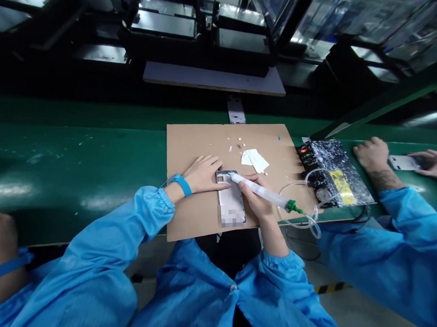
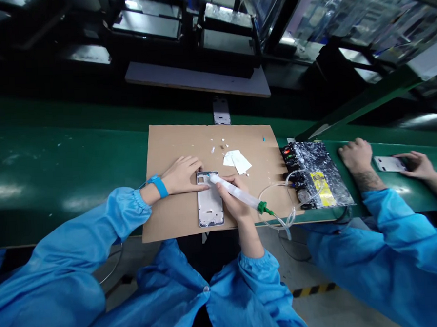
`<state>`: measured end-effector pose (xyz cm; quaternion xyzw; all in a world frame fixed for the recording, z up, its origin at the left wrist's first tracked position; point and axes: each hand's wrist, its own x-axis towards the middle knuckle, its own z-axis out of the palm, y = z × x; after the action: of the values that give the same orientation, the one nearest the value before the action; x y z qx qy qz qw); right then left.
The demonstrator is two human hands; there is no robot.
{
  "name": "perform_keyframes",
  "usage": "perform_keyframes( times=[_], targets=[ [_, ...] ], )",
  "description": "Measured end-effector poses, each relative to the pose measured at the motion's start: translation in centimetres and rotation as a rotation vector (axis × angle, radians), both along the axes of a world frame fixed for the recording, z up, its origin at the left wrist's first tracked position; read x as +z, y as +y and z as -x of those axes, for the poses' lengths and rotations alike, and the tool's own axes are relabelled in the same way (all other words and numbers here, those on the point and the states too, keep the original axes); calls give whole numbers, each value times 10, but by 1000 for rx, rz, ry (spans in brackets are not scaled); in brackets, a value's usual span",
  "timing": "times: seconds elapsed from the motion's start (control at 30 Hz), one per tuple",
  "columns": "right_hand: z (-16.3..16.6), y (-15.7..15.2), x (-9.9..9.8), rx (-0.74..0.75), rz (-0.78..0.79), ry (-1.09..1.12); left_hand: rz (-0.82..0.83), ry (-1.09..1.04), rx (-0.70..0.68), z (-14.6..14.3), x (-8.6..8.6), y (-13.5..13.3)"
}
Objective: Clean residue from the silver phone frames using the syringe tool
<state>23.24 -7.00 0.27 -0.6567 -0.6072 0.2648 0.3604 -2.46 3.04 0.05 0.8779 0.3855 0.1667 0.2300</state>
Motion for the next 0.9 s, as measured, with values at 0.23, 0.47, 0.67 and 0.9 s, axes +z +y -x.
perform_keyframes(
  times=[0.23, 0.47, 0.67, 0.9],
  targets=[
    [4, -1, 3, 5, -8, 74, -2, 20, 0, -2, 1, -1],
    [5, -2, 3, 22, 8, 141, -29, 31, -17, -2, 2, -1],
    [4, 0, -4, -12, -55, 202, -43, 32, -20, -2, 2, -1],
    [4, 3, -9, -27, -99, 253, -60, 42, -17, -3, 1, -1]
  ],
)
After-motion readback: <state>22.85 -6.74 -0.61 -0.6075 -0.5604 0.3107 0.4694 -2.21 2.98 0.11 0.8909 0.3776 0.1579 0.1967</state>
